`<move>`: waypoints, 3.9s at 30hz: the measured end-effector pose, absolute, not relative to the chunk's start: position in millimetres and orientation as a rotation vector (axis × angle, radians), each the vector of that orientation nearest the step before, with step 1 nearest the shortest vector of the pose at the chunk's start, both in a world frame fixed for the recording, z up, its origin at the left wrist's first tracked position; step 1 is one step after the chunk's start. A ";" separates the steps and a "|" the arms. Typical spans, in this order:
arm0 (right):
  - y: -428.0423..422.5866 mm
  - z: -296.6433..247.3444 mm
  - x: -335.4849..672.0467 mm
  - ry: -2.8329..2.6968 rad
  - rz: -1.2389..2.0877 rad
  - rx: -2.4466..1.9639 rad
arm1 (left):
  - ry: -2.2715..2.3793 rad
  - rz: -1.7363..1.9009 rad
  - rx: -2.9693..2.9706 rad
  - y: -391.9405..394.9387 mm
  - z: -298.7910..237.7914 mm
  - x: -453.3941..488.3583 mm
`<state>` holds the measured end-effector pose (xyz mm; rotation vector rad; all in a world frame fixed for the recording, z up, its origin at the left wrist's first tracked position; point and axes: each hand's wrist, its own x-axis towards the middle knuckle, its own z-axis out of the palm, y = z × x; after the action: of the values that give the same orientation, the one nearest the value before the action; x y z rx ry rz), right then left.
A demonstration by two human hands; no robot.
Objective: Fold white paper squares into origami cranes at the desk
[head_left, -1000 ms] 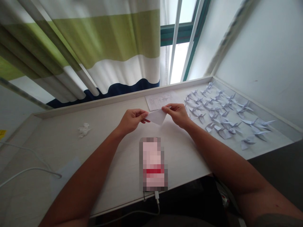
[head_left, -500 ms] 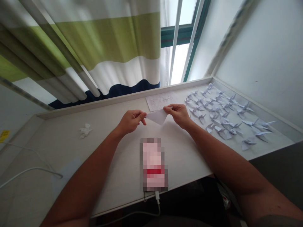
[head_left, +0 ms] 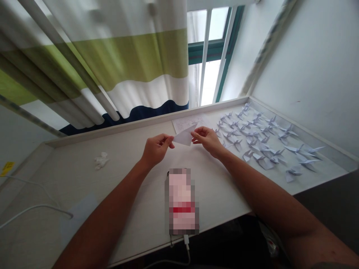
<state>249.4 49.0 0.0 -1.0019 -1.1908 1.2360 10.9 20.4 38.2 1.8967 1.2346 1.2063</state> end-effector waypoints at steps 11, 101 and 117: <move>39.1 13.5 244.7 -1.243 1.366 -0.771 | 1.056 1.000 1.368 28.1 35.8 15.2; 40.5 2.7 253.7 -1.943 0.556 -0.818 | 1.195 1.158 1.731 14.4 25.8 27.5; 41.9 8.6 259.7 -1.840 0.884 -0.940 | 1.054 0.646 2.041 35.5 42.8 -9.9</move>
<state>259.7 41.9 8.6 -0.9400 -1.8402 0.8841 -9.9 35.5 42.8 2.0406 1.0535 0.6463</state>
